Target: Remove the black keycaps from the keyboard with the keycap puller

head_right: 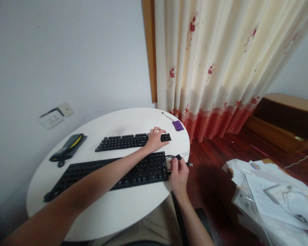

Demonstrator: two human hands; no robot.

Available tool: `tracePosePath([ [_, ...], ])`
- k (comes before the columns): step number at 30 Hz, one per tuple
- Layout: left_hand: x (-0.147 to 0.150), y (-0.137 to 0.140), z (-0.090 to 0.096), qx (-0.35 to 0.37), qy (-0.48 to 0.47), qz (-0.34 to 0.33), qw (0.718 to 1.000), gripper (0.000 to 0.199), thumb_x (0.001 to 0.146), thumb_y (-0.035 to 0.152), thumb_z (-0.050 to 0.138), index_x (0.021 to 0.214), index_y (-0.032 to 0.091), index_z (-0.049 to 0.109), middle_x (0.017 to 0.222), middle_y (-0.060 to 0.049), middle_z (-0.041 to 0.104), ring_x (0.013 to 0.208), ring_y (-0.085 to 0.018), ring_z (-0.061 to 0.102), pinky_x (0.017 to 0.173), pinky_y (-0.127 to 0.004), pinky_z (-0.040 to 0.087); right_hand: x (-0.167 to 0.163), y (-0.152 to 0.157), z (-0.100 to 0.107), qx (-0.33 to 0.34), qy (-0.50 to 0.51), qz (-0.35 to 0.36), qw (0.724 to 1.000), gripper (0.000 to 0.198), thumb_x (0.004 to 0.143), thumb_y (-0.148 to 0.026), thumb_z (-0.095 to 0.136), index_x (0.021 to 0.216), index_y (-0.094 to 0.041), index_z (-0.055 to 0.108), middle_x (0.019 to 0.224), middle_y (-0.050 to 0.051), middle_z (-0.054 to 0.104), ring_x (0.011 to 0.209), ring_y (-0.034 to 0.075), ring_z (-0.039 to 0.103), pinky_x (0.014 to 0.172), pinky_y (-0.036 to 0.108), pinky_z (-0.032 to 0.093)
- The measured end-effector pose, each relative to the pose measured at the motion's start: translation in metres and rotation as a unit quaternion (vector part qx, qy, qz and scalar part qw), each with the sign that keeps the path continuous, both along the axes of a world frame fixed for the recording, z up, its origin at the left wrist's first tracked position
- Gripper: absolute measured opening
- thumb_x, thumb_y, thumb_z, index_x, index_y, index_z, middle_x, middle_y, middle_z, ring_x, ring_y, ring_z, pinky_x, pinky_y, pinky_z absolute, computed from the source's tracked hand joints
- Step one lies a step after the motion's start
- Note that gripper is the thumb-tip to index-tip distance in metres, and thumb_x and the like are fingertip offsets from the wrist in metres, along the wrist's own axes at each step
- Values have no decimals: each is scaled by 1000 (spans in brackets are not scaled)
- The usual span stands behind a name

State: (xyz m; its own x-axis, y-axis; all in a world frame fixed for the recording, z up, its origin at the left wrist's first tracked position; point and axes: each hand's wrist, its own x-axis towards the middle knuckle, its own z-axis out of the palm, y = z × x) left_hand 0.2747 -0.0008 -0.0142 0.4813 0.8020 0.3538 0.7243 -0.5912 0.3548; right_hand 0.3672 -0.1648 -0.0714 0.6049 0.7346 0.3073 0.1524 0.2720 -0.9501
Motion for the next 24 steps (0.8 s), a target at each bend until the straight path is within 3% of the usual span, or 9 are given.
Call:
tracePosePath([
  [2,-8,-10,9,4,-21,-35,999,45,80,40,73,119,22,59,122,-8,51,115,-28,46,101,-43,39,0,0,-1,7,5,-4,1000,36,95,-47,51,76,-17,58,59,-2,52,51,13,46,49,25,36],
  [5,-25,-38,22,-8,-19,-140,990,17,89,28,62,105,21,64,107,-5,61,106,-22,55,99,-38,41,0,-1,0,17,0,-10,1000,34,95,-46,51,73,-19,54,61,-2,52,52,14,47,50,25,37],
  [7,-38,-63,24,-39,-16,-181,983,13,91,24,58,102,20,64,101,-4,63,98,-20,58,92,-35,45,0,-1,2,24,-1,-9,1000,31,95,-44,51,75,-20,52,62,-3,52,54,14,47,51,25,37],
  [9,-50,-86,21,-73,-1,-207,976,21,86,30,68,104,20,63,99,-4,64,97,-21,58,89,-35,46,2,-1,4,23,-8,4,1000,28,95,-42,51,78,-20,52,62,-3,51,54,14,47,51,25,37],
  [15,-62,-118,-4,-84,3,-186,979,54,67,45,85,111,24,63,108,-4,60,105,-26,52,94,-40,44,22,10,16,-11,-122,111,986,29,91,-39,54,71,-20,52,63,-3,53,58,14,47,55,25,38],
  [19,-61,-120,-14,-76,-12,-176,981,60,65,44,86,115,24,61,113,-4,57,107,-26,50,95,-41,43,35,22,28,-28,-169,239,956,28,89,-38,57,69,-18,56,63,-2,54,61,15,47,57,25,38],
  [24,-62,-120,-16,-76,-18,-174,982,58,66,46,86,113,22,61,110,-4,57,106,-26,49,94,-41,44,38,27,38,-60,-186,313,930,33,88,-40,59,65,-18,56,60,-3,51,59,14,44,57,25,36],
])
